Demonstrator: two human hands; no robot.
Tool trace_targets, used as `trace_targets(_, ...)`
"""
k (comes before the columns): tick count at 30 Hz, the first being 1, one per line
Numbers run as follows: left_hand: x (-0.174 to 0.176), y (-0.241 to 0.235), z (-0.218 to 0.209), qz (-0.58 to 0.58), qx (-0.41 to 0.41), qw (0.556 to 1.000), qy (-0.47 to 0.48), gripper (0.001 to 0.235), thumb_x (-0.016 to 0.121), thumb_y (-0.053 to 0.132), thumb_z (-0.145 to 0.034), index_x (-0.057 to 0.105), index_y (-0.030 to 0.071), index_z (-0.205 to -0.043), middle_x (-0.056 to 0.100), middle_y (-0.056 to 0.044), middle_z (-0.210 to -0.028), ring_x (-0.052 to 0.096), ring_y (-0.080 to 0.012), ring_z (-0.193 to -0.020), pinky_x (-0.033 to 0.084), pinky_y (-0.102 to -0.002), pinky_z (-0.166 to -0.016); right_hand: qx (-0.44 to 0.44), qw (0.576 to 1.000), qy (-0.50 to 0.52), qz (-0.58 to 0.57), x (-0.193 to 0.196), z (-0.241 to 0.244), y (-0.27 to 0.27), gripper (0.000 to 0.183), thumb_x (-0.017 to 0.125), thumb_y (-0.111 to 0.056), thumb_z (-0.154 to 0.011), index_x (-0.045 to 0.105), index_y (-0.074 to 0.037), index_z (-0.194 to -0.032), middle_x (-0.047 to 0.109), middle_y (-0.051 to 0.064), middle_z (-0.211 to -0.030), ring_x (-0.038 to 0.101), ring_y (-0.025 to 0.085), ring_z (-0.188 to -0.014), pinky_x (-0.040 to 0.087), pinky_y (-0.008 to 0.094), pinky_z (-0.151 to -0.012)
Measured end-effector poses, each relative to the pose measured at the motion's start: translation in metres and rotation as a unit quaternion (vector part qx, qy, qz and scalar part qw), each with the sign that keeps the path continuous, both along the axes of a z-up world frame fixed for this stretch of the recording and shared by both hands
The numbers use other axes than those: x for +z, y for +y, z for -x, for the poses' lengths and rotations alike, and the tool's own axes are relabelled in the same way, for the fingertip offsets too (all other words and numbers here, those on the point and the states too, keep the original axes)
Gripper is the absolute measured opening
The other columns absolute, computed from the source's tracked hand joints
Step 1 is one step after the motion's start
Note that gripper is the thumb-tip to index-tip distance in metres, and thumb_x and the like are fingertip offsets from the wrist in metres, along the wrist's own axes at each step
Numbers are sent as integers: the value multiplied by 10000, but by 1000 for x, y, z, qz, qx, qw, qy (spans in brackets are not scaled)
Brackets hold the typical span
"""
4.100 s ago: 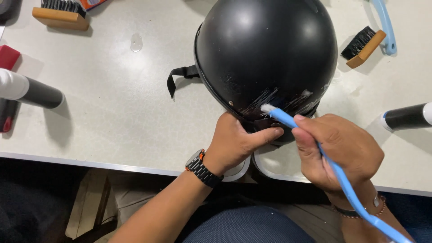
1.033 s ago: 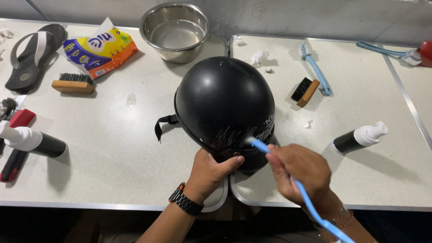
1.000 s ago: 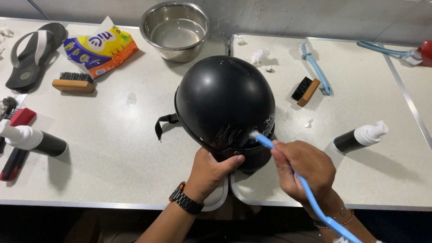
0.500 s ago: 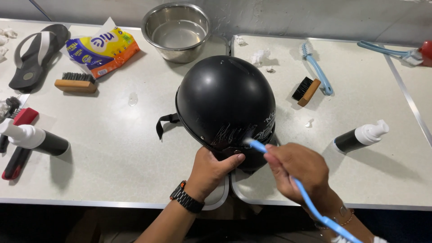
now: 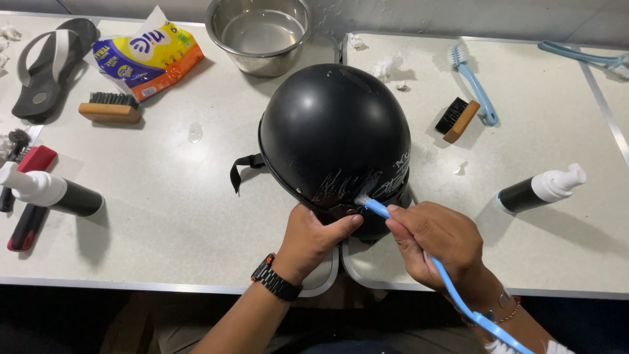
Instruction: The person scrapes a sticker off a black helmet using a metal tool, then applies a white cleaning foam and scrubs the surface with a blue toothbrush. Finally, they wipe the helmet with a gray cloth to remove residue.
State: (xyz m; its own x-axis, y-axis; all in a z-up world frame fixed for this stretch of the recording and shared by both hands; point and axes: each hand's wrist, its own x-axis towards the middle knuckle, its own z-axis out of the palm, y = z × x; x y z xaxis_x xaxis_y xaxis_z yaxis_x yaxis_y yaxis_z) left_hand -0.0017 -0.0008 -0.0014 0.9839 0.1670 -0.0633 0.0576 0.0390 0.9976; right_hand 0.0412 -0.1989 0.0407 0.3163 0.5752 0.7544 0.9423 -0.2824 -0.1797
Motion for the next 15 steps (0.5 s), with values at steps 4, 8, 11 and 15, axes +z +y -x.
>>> trace_targets(4,2,1,1,-11,2,1000,14,315,805,307,-751,768,123,-1004,802,-11,-992,744,-146,-958,603,-294,-877,-7,1000,-6,-8,-11,2,1,137,660,-10,-956,682,107,-1024,745,193,-898,725,278,-679,608,321,-580)
trace_targets(8,-8,0,-2,81,12,997,-16,537,894,174,-728,709,-102,-1150,761,-220,-1003,723,-261,-996,617,-414,-892,1,998,35,-59,-4,1,6,92,702,-20,-899,748,56,-926,654,148,-666,614,335,-492,534,390,-459)
trace_targets(11,-9,1,-2,71,13,997,-15,536,895,181,-725,713,-98,-1144,766,-222,-1003,731,-268,-1001,619,-420,-890,-9,997,45,-68,-17,1,2,90,719,-14,-888,753,60,-926,669,155,-682,626,345,-508,534,406,-470)
trace_targets(15,-8,3,-3,76,8,997,-19,522,885,168,-741,707,-108,-1147,766,-215,-1011,731,-266,-991,619,-426,-880,-46,991,87,-85,-44,2,-5,147,709,-91,-918,752,41,-967,651,133,-667,633,346,-520,537,386,-490)
